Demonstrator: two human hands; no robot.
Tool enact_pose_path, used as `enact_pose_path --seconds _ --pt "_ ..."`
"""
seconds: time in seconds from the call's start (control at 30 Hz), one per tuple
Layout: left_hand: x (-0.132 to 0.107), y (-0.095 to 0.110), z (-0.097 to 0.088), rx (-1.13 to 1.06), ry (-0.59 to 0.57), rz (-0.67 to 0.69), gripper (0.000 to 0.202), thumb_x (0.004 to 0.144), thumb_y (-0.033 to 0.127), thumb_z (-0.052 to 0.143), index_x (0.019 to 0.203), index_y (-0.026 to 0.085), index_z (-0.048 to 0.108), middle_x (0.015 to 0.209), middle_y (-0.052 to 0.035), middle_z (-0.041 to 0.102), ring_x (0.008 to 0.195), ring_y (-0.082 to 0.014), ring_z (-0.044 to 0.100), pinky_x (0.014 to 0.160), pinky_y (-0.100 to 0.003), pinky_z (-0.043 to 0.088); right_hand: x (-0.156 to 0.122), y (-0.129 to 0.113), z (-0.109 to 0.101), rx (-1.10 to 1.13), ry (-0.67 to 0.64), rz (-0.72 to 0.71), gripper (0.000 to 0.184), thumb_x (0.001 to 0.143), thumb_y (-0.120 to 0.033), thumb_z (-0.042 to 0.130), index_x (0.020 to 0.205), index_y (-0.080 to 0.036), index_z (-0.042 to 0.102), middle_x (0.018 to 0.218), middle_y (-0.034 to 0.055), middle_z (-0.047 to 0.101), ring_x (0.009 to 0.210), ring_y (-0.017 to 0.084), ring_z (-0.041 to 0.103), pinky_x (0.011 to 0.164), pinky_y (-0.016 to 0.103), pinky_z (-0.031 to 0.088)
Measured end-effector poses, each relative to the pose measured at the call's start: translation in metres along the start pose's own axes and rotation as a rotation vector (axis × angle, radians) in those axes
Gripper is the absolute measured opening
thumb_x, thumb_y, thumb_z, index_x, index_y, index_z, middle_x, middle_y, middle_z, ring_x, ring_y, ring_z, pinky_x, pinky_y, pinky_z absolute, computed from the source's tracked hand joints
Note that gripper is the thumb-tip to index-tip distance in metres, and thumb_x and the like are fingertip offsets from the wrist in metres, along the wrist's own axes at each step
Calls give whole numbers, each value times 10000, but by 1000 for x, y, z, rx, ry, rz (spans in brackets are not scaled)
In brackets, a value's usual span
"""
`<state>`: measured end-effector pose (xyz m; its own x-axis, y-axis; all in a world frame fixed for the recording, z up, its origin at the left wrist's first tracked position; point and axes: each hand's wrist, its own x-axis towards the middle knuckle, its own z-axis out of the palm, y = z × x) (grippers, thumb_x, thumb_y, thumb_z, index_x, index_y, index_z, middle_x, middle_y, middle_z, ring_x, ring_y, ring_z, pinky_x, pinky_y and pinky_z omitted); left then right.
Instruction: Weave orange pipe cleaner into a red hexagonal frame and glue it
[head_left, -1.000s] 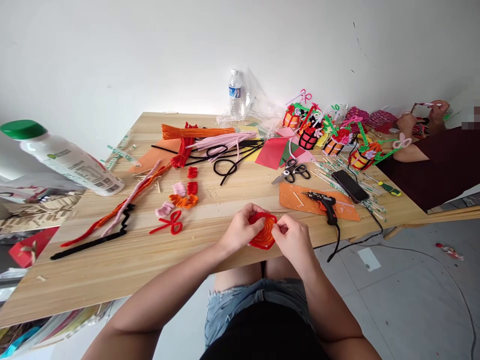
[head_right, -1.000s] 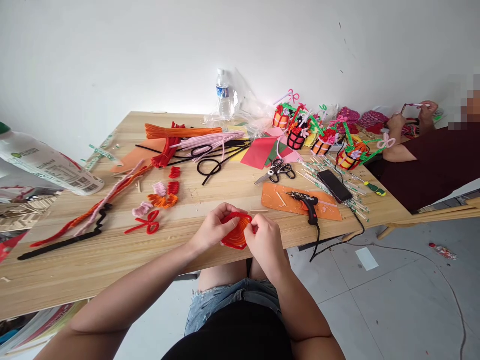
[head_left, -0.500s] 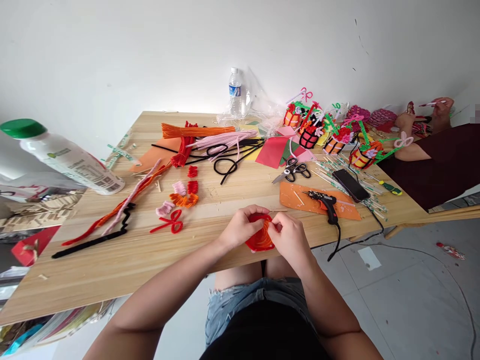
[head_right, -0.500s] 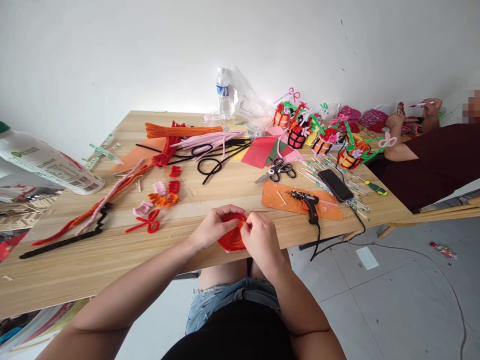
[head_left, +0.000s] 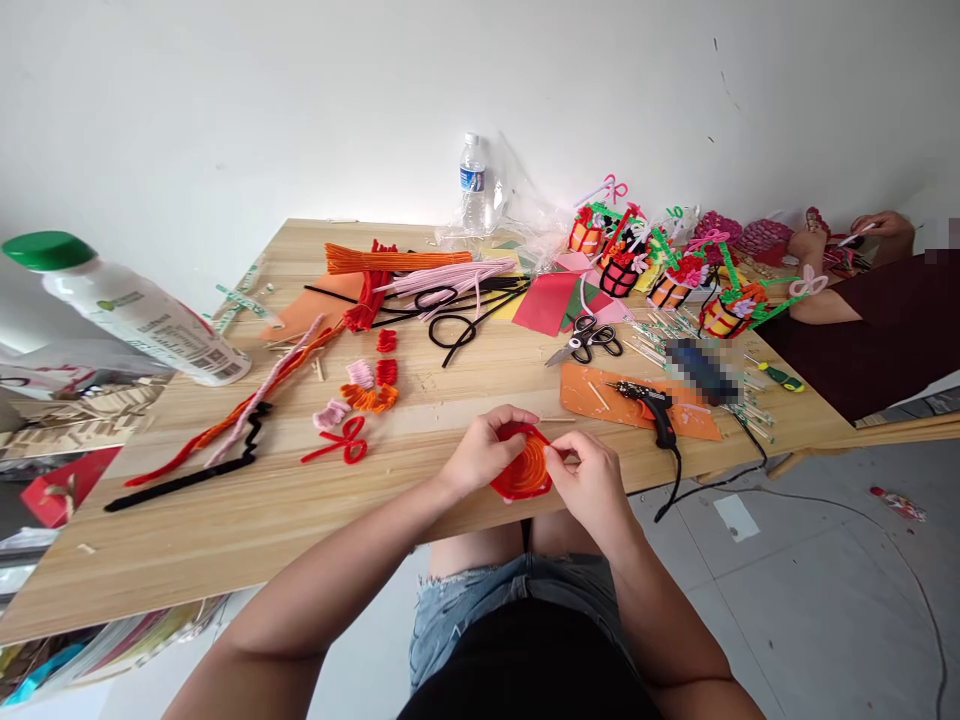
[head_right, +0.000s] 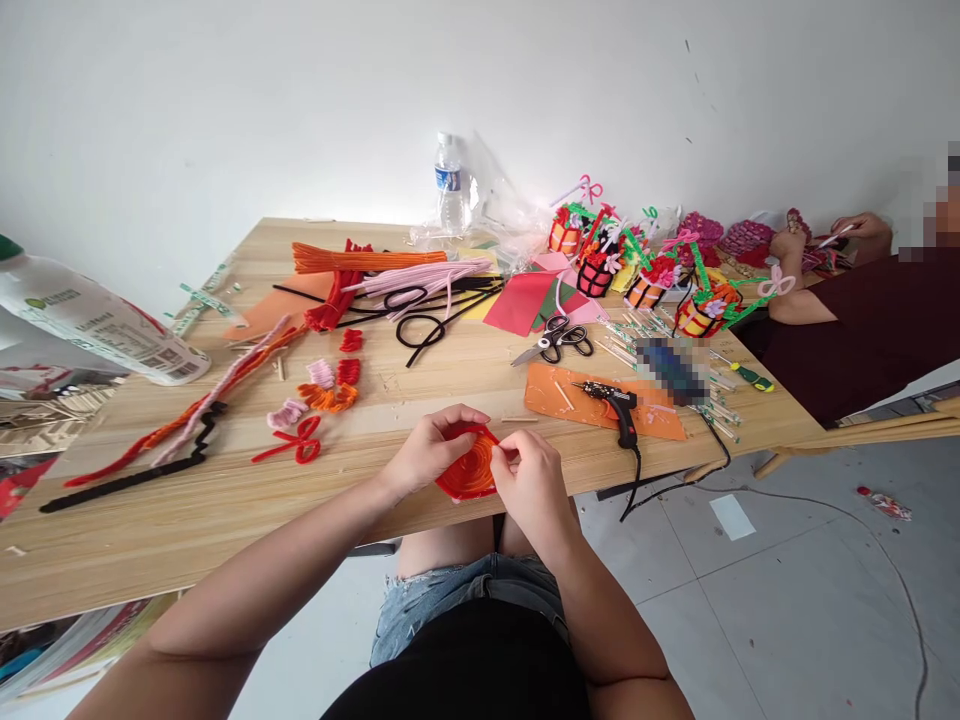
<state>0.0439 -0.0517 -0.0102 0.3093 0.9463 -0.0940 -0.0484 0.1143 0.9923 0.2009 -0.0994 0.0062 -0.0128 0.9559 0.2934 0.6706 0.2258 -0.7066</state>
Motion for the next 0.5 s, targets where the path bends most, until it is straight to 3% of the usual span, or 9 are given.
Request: enact_pose_path --seconds 0.33,0.5 --pt "-2 3 2 -10 17 -20 265 685 211 589 937 138 625 867 -53 695 732 -144 637 674 -266 536 5 -6 9 -257 11 -23 169 770 -153 521 616 -212 487 622 10 583 562 142 536 573 264 423" --pt "-1 -1 0 2 19 12 272 683 235 604 935 141 646 876 -57 699 750 -155 642 695 -274 531 6 -7 11 -272 58 -17 170 762 -148 527 618 -221 474 623 9 588 581 149 546 596 268 430"
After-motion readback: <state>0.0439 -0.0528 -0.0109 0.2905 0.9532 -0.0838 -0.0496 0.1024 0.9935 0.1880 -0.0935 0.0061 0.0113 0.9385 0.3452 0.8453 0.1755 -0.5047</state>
